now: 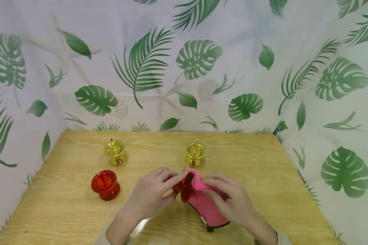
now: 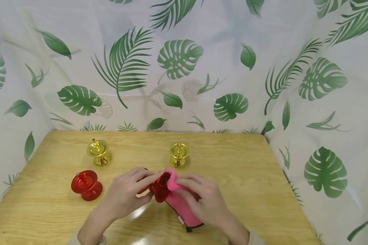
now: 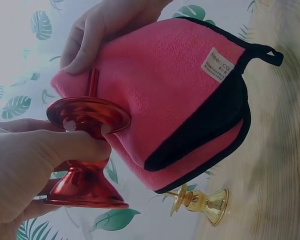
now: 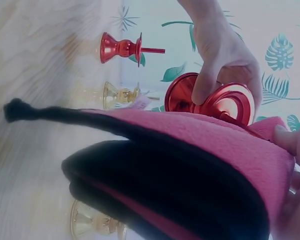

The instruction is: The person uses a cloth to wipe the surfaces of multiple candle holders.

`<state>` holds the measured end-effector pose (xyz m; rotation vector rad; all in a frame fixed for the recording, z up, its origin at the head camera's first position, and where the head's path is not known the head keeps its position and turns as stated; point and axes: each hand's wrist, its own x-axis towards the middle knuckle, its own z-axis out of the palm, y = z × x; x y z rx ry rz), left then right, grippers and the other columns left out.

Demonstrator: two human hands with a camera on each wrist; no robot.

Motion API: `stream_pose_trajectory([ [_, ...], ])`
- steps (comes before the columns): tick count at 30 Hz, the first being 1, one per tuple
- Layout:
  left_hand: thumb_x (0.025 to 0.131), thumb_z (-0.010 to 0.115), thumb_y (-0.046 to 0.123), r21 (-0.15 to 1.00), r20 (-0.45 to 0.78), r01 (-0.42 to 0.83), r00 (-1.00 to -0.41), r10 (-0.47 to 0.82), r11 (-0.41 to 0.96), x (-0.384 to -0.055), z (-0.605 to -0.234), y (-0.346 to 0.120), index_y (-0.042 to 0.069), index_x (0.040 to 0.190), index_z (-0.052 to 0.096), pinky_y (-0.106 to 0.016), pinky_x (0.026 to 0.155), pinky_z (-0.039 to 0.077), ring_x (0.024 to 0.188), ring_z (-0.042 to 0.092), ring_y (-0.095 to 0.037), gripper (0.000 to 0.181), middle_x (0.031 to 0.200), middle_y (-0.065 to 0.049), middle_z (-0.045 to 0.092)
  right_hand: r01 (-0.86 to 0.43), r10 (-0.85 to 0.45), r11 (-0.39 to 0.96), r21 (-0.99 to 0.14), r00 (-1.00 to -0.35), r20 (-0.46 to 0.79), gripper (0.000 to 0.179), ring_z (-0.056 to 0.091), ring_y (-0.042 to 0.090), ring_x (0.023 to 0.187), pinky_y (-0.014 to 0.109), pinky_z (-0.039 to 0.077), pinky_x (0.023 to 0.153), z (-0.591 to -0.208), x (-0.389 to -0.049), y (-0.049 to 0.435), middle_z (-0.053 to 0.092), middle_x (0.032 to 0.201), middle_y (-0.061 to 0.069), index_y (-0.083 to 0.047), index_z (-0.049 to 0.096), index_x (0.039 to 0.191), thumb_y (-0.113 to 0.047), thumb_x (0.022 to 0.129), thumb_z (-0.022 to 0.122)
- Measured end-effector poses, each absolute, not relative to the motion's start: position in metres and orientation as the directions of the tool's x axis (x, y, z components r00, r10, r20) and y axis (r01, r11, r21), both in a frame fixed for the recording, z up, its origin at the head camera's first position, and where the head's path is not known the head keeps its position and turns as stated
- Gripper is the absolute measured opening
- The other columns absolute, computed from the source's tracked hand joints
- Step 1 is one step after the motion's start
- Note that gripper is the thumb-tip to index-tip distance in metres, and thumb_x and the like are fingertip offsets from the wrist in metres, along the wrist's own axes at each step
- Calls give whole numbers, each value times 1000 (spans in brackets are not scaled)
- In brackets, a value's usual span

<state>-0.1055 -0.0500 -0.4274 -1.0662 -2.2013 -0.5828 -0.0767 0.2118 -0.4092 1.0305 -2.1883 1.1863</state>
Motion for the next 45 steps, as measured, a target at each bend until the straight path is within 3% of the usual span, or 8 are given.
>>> stream_pose_trajectory([
  [7,67,97,19,151,712,805,-491,501,574,-105,-424,-54,16,136,71,-26,70,62,90,74,-12,74,100,3,76,-809,-244,200,-553,-588,771,16,72,6,99,13,58,83,-411,-80,214,75,101,17,3,74,111,2,95,72],
  [13,67,95,19,232,717,811,-515,470,536,-105,-423,-54,8,136,67,-23,66,60,82,73,-11,75,97,1,77,-793,-144,240,-560,-599,787,14,68,5,87,13,56,74,-419,-88,211,74,98,14,7,72,107,-4,98,70],
  [19,68,95,19,290,724,816,-529,443,500,-105,-422,-52,5,133,68,-20,65,61,80,74,-10,72,100,-2,80,-840,-190,263,-475,-528,828,20,73,11,98,13,58,88,-430,-92,204,75,98,19,4,75,105,-14,101,70],
  [28,67,101,28,176,718,777,-521,462,604,-102,-419,-45,11,129,73,-27,68,63,84,75,-13,70,97,1,78,-880,-324,399,-259,-400,858,21,70,20,80,17,60,79,-432,-87,192,75,96,12,-1,79,103,-18,104,67],
  [32,66,101,28,92,732,758,-491,472,646,-101,-419,-40,13,126,76,-26,66,62,79,70,-13,67,95,2,76,-850,-336,434,-298,-460,822,24,69,16,75,16,57,68,-430,-81,188,77,95,10,-1,79,104,-21,104,66],
  [36,66,101,28,9,738,731,-465,489,682,-100,-420,-37,15,126,77,-24,64,60,75,67,-12,66,94,4,76,-776,-313,464,-426,-594,741,17,66,9,70,10,51,63,-425,-74,184,78,93,7,-5,80,107,-18,98,74],
  [40,71,98,27,-53,734,704,-454,506,708,-100,-420,-36,17,126,77,-22,64,58,74,65,-11,60,95,5,76,-703,-278,462,-541,-694,665,21,73,11,79,10,56,73,-417,-71,181,80,95,6,-8,80,107,-1,87,83],
  [45,70,98,26,-50,735,696,-460,498,717,-101,-421,-37,17,126,78,-23,62,58,75,66,-13,60,95,5,76,-682,-279,473,-558,-716,640,26,76,12,84,13,58,77,-412,-71,177,81,98,5,-10,79,107,2,84,84],
])
